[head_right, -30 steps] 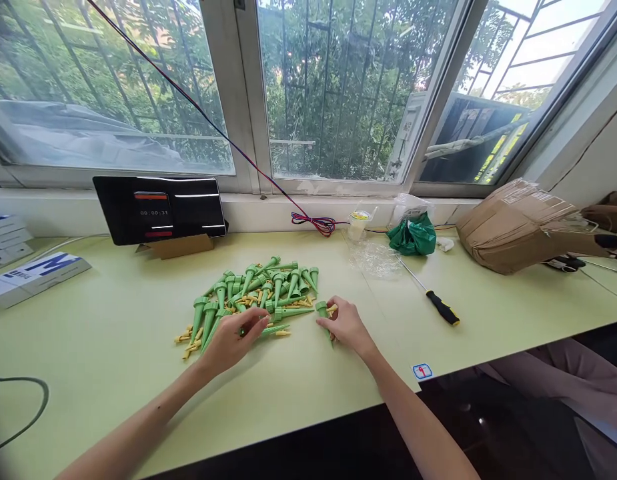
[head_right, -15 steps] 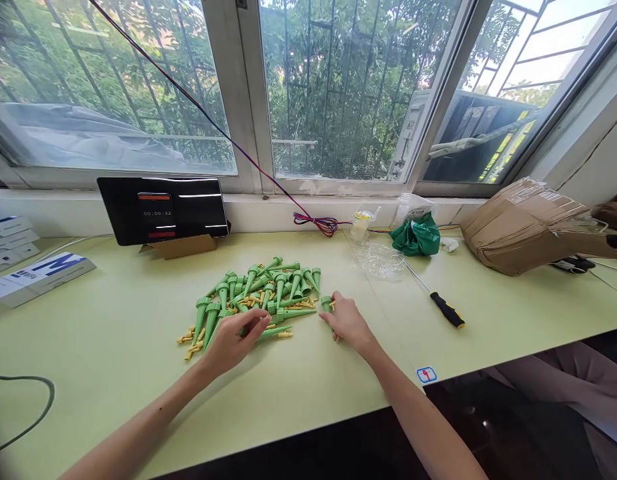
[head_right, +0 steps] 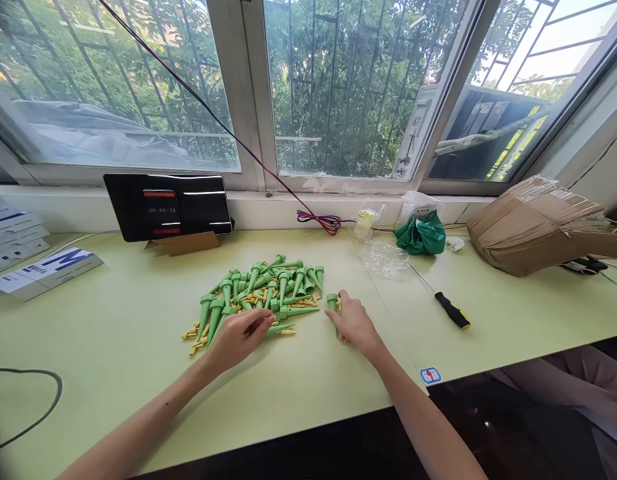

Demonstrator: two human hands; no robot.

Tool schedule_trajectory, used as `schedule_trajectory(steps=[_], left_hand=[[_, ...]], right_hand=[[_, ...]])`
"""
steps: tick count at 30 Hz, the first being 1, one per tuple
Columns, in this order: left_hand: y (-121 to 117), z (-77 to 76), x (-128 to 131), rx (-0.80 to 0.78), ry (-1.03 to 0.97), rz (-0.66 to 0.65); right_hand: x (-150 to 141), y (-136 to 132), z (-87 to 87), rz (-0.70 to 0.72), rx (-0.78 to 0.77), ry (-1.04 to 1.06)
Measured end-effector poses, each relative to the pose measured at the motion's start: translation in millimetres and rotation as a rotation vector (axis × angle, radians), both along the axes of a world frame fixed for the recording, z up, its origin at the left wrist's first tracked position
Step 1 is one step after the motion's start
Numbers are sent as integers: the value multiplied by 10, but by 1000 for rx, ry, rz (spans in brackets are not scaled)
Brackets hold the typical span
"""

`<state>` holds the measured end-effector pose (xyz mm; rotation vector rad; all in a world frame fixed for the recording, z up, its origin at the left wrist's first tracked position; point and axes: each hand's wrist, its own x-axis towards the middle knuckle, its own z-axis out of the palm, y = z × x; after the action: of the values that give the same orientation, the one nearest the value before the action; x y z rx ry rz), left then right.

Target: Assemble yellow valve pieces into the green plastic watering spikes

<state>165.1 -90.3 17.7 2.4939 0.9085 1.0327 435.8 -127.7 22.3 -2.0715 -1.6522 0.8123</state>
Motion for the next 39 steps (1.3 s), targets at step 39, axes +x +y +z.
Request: schedule_trajectory(steps=[39], left_hand=[[73, 239, -224, 81, 493, -136]], right_hand=[[-598, 116, -13, 552, 461, -1]])
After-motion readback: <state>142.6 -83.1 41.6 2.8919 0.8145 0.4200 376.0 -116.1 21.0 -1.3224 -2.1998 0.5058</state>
